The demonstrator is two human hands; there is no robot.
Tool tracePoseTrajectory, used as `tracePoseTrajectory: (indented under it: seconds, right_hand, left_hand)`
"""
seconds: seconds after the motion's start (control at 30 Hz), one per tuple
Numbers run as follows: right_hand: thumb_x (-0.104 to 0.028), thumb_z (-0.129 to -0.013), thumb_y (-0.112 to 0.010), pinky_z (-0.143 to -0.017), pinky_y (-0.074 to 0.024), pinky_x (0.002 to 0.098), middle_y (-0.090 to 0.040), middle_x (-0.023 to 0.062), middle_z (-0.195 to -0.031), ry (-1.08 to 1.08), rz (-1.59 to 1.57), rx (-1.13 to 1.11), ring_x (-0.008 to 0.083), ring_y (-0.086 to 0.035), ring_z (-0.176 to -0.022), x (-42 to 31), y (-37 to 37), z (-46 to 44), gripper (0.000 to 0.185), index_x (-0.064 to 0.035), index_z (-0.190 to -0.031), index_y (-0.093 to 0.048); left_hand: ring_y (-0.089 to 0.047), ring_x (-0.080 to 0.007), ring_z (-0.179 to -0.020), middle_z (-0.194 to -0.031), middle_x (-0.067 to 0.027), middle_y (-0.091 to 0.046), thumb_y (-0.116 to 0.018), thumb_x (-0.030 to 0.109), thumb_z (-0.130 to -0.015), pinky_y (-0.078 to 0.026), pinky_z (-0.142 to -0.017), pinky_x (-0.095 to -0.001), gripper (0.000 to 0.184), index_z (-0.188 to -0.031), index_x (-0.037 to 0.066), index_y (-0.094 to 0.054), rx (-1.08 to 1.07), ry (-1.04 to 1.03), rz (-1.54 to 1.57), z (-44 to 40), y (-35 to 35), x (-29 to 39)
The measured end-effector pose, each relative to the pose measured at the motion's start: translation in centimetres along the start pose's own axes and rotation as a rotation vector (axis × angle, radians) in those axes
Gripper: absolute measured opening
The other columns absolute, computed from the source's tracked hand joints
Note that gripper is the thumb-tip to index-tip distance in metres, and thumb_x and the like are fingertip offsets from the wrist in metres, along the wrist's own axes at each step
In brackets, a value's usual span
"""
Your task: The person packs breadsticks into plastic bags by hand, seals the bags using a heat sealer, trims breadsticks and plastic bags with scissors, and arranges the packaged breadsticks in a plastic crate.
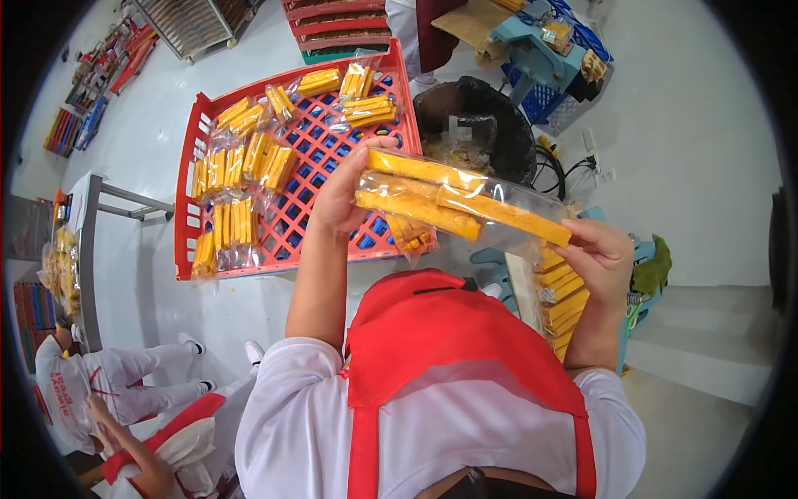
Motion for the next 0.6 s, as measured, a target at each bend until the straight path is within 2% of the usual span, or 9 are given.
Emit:
tracePoseTrajectory:
  seconds: [0.1,0.2,0.27,0.33,0.4,0.47,0.53,0.6]
  right_hand:
    - [0.004,-0.069,-0.063,-0.066,-0.0469,0.0234,-0.061,0.0114,-0.086,0.005,0.076,-0.08,0.0161,-0.06,-0.075,-0.1,-0.3,-0.2,0.028,0.0028,-0.096,-0.06]
    - [0.004,-0.069,-0.064,-0.067,-0.0466,0.0227,-0.06,0.0103,-0.087,-0.078,0.01,-0.153,0.0146,-0.06,-0.078,1.7,-2.3,0.1,0.028,0.0031,-0.097,-0.06]
    - [0.004,-0.071,-0.062,-0.068,-0.0462,0.0215,-0.061,0.0087,-0.086,-0.149,-0.265,-0.091,0.0124,-0.059,-0.078,2.4,-3.1,0.2,0.026,0.0017,-0.098,-0.061]
    - [0.005,-0.073,-0.06,-0.069,-0.0461,0.0208,-0.06,0.0072,-0.087,-0.134,-0.248,-0.089,0.0103,-0.058,-0.078,1.9,-3.1,-0.6,0.026,0.0009,-0.099,-0.06]
    - [0.006,-0.074,-0.056,-0.07,-0.048,0.0257,-0.06,0.0116,-0.086,-0.224,-0.175,-0.069,0.0164,-0.06,-0.078,1.7,-3.6,-1.7,0.029,0.0027,-0.103,-0.056]
    - [0.005,-0.074,-0.058,-0.065,-0.0474,0.0239,-0.061,0.0083,-0.081,-0.212,-0.158,-0.016,0.0128,-0.059,-0.074,3.2,-4.5,-2.9,0.028,0.0017,-0.101,-0.057]
    - [0.002,-0.074,-0.06,-0.06,-0.0459,0.0223,-0.059,0.0054,-0.077,-0.202,-0.299,0.02,0.0099,-0.056,-0.068,3.5,-4.8,-4.0,0.024,0.0012,-0.097,-0.058]
    - [0.0,-0.074,-0.061,-0.056,-0.0439,0.0212,-0.057,0.0033,-0.073,-0.197,-0.201,0.03,0.0083,-0.054,-0.063,3.1,-4.4,-5.4,0.02,0.0013,-0.095,-0.059]
  left_hand:
    - [-0.054,-0.0192,-0.096,-0.102,-0.0106,-0.054,-0.046,0.03,-0.087,-0.044,-0.083,-0.0313,0.038,-0.113,0.002,-0.042,0.015,0.035,-0.045,0.0,-0.6,0.0]
    - [-0.054,-0.0168,-0.094,-0.101,-0.0089,-0.053,-0.046,0.03,-0.087,-0.044,-0.082,-0.03,0.038,-0.113,0.002,-0.042,-0.019,0.064,-0.101,-0.2,-1.4,-1.1]
    - [-0.053,-0.0155,-0.093,-0.1,-0.0074,-0.053,-0.046,0.03,-0.087,-0.044,-0.081,-0.0287,0.038,-0.113,0.003,-0.042,-0.004,0.071,-0.124,-0.5,-1.0,-1.1]
    - [-0.051,-0.0229,-0.102,-0.11,-0.0137,-0.05,-0.043,0.034,-0.087,-0.041,-0.088,-0.0348,0.047,-0.12,0.001,-0.036,-0.03,0.075,-0.116,-0.5,-0.5,-1.1]
    - [-0.051,-0.0233,-0.102,-0.11,-0.013,-0.05,-0.048,0.033,-0.085,-0.041,-0.087,-0.0343,0.05,-0.121,0.001,-0.035,-0.05,0.073,-0.071,-0.6,-0.6,-1.2]
    - [-0.051,-0.0241,-0.102,-0.109,-0.012,-0.051,-0.053,0.029,-0.082,-0.042,-0.087,-0.034,0.052,-0.122,0.002,-0.034,-0.139,0.043,-0.193,-0.8,-1.3,-1.5]
    - [-0.051,-0.0247,-0.102,-0.108,-0.0116,-0.051,-0.057,0.025,-0.078,-0.041,-0.087,-0.0336,0.056,-0.122,0.002,-0.033,-0.09,0.083,-0.207,-1.3,-1.4,-1.4]
    - [-0.052,-0.0201,-0.099,-0.102,-0.0081,-0.051,-0.058,0.016,-0.077,-0.045,-0.08,-0.0343,0.048,-0.119,0.006,-0.037,-0.008,0.161,-0.019,-1.8,-0.4,-1.9]
Point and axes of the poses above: each hand's wrist, its own z-axis away from the middle knuckle, its own y-axis out of the back of the hand, x = y × z, the point moved 2 cm from there along -z, towards the middle knuckle
